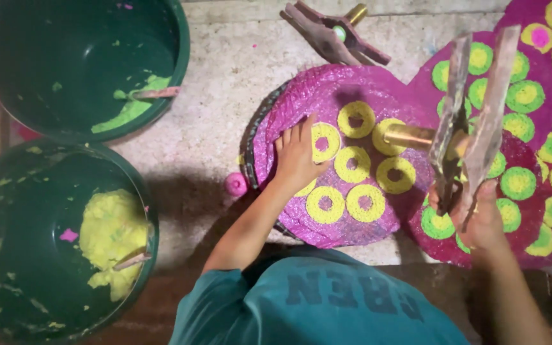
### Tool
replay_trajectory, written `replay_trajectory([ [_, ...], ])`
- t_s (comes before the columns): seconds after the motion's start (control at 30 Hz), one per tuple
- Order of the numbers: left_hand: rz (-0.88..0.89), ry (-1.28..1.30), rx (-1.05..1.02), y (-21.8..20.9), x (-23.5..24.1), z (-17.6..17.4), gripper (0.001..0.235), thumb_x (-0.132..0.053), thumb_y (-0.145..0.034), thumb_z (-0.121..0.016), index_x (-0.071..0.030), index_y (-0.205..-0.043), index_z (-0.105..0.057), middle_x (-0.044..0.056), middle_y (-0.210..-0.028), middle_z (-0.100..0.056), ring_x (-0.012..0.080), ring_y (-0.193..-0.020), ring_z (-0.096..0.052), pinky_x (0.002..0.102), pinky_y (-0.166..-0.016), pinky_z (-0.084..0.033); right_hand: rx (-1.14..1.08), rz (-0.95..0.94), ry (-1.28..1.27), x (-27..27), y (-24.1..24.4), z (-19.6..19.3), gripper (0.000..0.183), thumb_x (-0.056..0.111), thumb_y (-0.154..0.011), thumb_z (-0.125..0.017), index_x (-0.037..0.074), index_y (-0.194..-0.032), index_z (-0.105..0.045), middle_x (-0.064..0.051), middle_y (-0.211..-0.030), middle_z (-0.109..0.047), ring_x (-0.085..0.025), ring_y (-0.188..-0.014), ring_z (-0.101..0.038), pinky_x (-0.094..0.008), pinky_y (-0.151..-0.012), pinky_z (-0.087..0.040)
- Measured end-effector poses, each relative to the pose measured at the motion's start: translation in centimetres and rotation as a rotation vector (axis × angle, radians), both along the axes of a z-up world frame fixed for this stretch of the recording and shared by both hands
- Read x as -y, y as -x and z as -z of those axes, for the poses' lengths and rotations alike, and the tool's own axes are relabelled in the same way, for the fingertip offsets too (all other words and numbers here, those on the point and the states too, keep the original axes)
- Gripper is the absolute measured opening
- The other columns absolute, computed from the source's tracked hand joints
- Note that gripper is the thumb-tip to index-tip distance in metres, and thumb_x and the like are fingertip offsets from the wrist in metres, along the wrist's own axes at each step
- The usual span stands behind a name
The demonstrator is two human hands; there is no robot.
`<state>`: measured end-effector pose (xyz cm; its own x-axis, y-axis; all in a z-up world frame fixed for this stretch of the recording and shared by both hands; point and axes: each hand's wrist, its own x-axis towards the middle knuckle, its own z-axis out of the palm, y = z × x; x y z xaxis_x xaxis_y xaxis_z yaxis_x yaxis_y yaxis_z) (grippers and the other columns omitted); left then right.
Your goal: The person scoops yellow and green dough from separate bowls and uses a manual press to form ring-shaped pieces onto a pink tray. The person repeatedly fills the press, presses the dough, and arranges the finished pieces on the tray.
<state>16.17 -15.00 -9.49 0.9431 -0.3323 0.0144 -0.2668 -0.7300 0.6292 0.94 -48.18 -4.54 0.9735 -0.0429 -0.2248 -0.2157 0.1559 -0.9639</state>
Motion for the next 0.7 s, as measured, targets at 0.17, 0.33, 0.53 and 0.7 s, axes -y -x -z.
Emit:
replay_trajectory([
  [0.17,0.014,0.007,0.036,0.1,-0.3,0.6,0.109,-0.037,-0.068,-0.089,-0.007,-0.155,-0.030,0.017,-0.143,-0.048,0.0344,-0.133,-0.042,0.055,-0.110,-0.030,0.048,0.056,-0.042,-0.2,1.4,0.1,0.089,0.083,-0.097,-0.043,0.004,-0.137,-0.049,-0.008,-0.106,-0.057,-0.020,-0.092,-0.056,-0.039,-0.078,-0.047],
  [0.33,0.027,-0.018,0.002,-0.1,-0.1,-1.0,0.101,-0.034,-0.070,-0.087,-0.009,-0.152,-0.034,0.017,-0.143,-0.048,0.0334,-0.135,-0.041,0.054,-0.112,-0.028,0.089,0.115,-0.066,-0.6,2.2,-0.6,0.089,0.081,-0.096,-0.047,0.006,-0.144,-0.044,-0.005,-0.112,-0.054,-0.019,-0.094,-0.055,-0.039,-0.080,-0.046],
  [0.53,-0.195,0.285,0.026,-1.1,-4.7,-4.0,0.097,-0.020,-0.069,-0.088,-0.009,-0.153,-0.041,0.015,-0.151,-0.050,0.0335,-0.139,-0.044,0.052,-0.121,-0.029,0.106,0.166,-0.092,-0.4,3.3,0.3,0.084,0.079,-0.098,-0.045,0.007,-0.143,-0.045,-0.005,-0.112,-0.055,-0.021,-0.092,-0.056,-0.041,-0.079,-0.047],
  [0.7,-0.303,0.137,0.223,0.4,-13.2,-4.1,0.101,-0.013,-0.065,-0.090,-0.001,-0.150,-0.037,0.026,-0.153,-0.043,0.0451,-0.137,-0.040,0.052,-0.117,-0.030,0.112,0.164,-0.060,-0.6,3.3,2.3,0.081,0.077,-0.104,-0.040,0.005,-0.140,-0.048,-0.008,-0.103,-0.058,-0.022,-0.093,-0.057,-0.040,-0.083,-0.047],
])
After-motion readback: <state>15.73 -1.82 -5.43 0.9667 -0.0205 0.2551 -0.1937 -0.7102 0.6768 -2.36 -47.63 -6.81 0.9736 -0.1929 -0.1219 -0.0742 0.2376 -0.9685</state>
